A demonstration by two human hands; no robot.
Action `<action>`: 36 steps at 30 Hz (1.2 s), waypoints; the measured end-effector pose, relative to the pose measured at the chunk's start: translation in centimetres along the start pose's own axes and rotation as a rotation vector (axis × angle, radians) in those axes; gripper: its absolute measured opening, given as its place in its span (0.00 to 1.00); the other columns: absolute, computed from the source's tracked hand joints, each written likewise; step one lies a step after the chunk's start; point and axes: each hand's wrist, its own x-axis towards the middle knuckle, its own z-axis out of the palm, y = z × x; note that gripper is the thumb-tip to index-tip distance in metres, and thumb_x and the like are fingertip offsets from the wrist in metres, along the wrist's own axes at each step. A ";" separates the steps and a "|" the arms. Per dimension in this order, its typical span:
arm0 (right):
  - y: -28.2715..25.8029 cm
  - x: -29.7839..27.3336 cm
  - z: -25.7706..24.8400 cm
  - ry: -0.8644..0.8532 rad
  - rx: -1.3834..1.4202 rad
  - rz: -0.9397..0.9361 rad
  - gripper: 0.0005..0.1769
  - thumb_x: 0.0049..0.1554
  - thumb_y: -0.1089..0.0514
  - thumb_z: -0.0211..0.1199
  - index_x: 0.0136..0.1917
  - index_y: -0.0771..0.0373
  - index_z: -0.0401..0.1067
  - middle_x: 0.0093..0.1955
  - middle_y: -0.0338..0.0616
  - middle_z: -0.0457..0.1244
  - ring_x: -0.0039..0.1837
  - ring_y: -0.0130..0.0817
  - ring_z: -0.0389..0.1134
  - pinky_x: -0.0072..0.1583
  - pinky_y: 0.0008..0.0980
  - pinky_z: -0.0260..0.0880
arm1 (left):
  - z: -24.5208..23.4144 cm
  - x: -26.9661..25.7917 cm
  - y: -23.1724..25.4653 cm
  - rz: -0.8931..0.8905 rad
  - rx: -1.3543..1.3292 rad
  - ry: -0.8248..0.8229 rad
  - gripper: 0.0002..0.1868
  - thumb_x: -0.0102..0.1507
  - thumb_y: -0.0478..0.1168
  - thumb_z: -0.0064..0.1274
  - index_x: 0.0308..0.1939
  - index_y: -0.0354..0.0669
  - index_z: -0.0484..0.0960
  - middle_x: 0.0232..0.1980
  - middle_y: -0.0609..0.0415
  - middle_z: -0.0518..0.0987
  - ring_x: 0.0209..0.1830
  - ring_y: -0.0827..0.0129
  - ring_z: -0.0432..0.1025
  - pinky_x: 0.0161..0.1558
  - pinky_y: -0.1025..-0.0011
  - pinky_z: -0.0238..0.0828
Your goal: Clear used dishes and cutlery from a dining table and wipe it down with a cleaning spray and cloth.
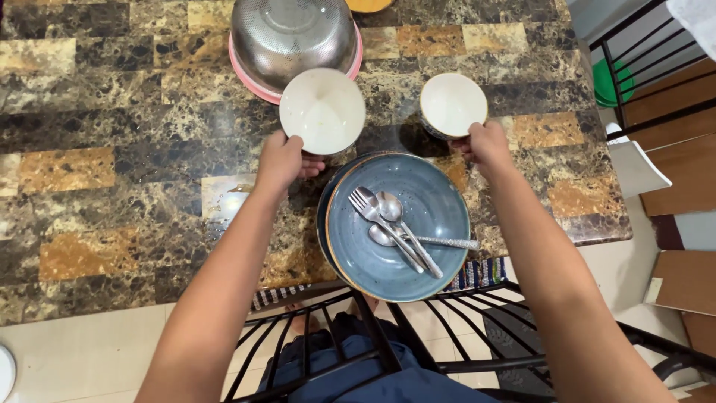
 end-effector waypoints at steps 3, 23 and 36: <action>-1.5 -2.5 -0.9 0.039 -0.044 -0.064 0.13 0.59 0.64 0.45 0.51 0.72 0.69 0.39 0.51 0.69 0.32 0.27 0.62 0.32 0.29 0.62 | 0.2 -3.7 2.4 0.080 0.069 -0.094 0.18 0.66 0.35 0.34 0.52 0.28 0.75 0.37 0.42 0.84 0.28 0.61 0.80 0.28 0.67 0.79; -3.4 -18.7 -2.7 -0.248 -0.397 -0.024 0.12 0.61 0.63 0.54 0.54 0.73 0.71 0.38 0.43 0.63 0.37 0.28 0.61 0.38 0.29 0.65 | 5.6 -14.1 -1.1 -0.292 0.790 -0.541 0.22 0.65 0.36 0.39 0.49 0.11 0.75 0.33 0.32 0.85 0.25 0.58 0.83 0.25 0.66 0.81; -0.6 -21.2 -1.1 -0.441 -0.529 -0.210 0.15 0.60 0.58 0.55 0.57 0.67 0.72 0.39 0.40 0.67 0.39 0.28 0.67 0.42 0.31 0.69 | 4.4 -14.4 -4.9 -0.183 0.403 -0.334 0.22 0.70 0.42 0.44 0.64 0.30 0.69 0.39 0.36 0.84 0.26 0.58 0.82 0.28 0.66 0.82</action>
